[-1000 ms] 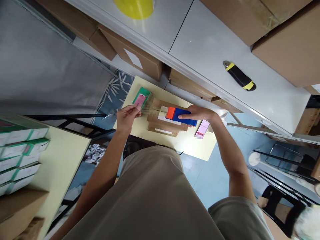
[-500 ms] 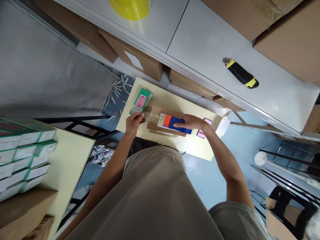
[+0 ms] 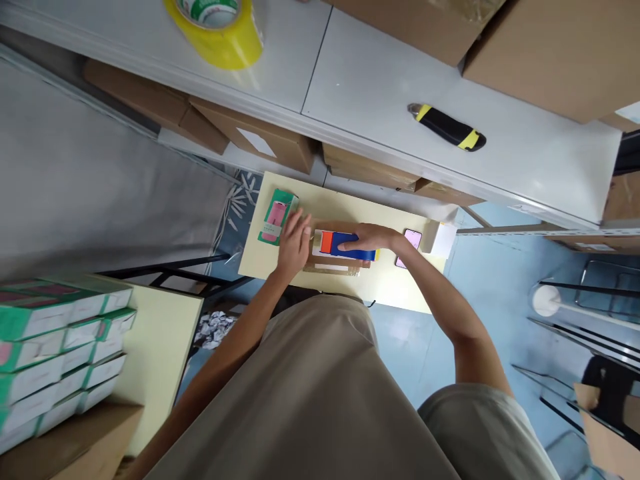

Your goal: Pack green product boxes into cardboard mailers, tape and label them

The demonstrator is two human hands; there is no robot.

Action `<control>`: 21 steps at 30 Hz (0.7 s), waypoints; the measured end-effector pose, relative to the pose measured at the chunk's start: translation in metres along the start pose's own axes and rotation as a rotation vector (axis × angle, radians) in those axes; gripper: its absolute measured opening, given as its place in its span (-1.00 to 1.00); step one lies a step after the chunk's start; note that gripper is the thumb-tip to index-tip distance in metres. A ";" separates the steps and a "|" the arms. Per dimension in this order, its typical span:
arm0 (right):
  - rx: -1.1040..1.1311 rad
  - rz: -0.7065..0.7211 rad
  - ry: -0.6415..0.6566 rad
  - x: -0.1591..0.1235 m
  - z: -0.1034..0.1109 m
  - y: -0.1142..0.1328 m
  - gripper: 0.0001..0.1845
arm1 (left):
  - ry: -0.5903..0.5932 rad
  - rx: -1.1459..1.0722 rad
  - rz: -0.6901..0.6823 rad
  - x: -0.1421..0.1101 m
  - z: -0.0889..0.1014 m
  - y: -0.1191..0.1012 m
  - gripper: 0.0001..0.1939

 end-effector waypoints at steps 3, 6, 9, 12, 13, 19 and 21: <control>0.065 -0.003 0.038 -0.001 -0.002 0.003 -0.26 | 0.072 0.099 -0.016 0.008 -0.018 -0.002 -0.34; 0.099 -0.022 0.083 -0.004 -0.003 0.003 -0.22 | 0.064 0.181 0.000 0.009 -0.026 0.003 -0.34; 0.074 -0.058 0.119 -0.020 0.000 -0.008 -0.19 | 0.068 0.212 0.005 0.008 -0.028 0.005 -0.33; 0.037 -0.149 0.149 -0.059 0.008 -0.040 -0.17 | 0.063 0.200 0.008 0.009 -0.029 0.005 -0.32; 0.031 -0.198 0.158 -0.076 0.011 -0.055 -0.16 | 0.060 0.186 0.010 0.010 -0.029 0.005 -0.31; 0.055 -0.416 0.232 -0.145 0.018 -0.126 -0.16 | 0.050 0.135 0.027 0.013 -0.030 0.005 -0.26; 0.037 -0.453 0.230 -0.135 0.011 -0.132 -0.18 | 0.055 0.141 0.025 0.013 -0.031 0.004 -0.25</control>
Point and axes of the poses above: each hand's wrist, its own x-axis towards the middle knuckle, its own z-axis out of the back of the hand, y = z × x, the point moved 5 cm from there along x, towards the middle knuckle, and after that the axes turned 15 degrees about -x, right-handed, at the moved point
